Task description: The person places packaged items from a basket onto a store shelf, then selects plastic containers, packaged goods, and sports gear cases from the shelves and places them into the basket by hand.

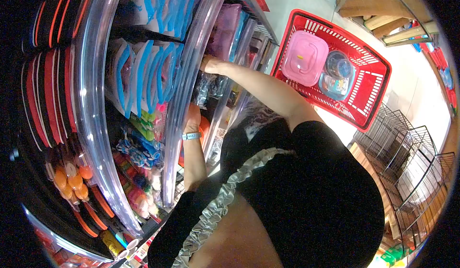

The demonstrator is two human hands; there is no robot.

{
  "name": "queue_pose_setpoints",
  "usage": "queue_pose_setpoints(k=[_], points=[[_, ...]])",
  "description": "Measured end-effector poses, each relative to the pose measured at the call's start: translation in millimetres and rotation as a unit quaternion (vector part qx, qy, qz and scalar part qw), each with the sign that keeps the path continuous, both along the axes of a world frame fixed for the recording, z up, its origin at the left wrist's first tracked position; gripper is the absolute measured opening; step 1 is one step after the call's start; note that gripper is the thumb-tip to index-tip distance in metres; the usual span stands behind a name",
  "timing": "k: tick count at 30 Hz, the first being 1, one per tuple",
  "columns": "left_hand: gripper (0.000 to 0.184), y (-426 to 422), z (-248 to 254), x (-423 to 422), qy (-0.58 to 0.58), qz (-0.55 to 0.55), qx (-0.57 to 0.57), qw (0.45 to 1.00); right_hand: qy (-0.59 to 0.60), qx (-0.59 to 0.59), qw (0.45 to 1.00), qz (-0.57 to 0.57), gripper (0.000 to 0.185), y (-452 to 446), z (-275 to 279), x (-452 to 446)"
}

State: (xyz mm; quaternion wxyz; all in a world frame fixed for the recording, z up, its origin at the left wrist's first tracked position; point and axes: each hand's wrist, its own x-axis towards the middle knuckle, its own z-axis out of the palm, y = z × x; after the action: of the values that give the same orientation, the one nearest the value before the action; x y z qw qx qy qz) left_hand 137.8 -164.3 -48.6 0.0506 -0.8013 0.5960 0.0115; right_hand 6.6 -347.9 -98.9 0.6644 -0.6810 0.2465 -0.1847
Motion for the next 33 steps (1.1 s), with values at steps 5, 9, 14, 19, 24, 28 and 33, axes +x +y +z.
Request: queue_pose_setpoints(k=[5,9,14,19,24,28,33], points=[[0.029,15.4,-45.0,31.4,-0.064,-0.117,-0.05,0.99,0.014,-0.107,0.991,-0.078,0.047,7.3,-17.4,14.4],[0.029,27.0,-81.6,49.0,-0.201,-0.149,-0.03,0.968,-0.058,0.079,0.989,-0.107,0.046,3.1,8.8,-5.0],[0.03,9.2,-73.3,25.2,0.348,0.101,-0.28,0.889,-0.05,0.196,0.969,-0.139,0.051,1.9,16.9,-18.5],[0.044,-3.7,-31.6,-17.0,0.611,0.256,-0.3,0.686,-0.001,0.284,0.954,-0.094,0.063,2.0,34.6,-28.5],[0.053,0.6,-33.7,-17.0,0.63,0.223,-0.264,0.695,-0.001,0.263,0.959,-0.107,0.065,-1.4,10.0,-21.3],[0.035,-1.8,-24.6,-12.5,0.605,0.249,-0.279,0.703,-0.011,0.274,0.953,-0.132,0.064,0.0,5.0,-20.4],[0.026,0.2,-18.0,-20.8,0.649,0.263,-0.29,0.653,0.001,0.254,0.948,-0.191,0.061,-2.4,3.1,-25.7]])
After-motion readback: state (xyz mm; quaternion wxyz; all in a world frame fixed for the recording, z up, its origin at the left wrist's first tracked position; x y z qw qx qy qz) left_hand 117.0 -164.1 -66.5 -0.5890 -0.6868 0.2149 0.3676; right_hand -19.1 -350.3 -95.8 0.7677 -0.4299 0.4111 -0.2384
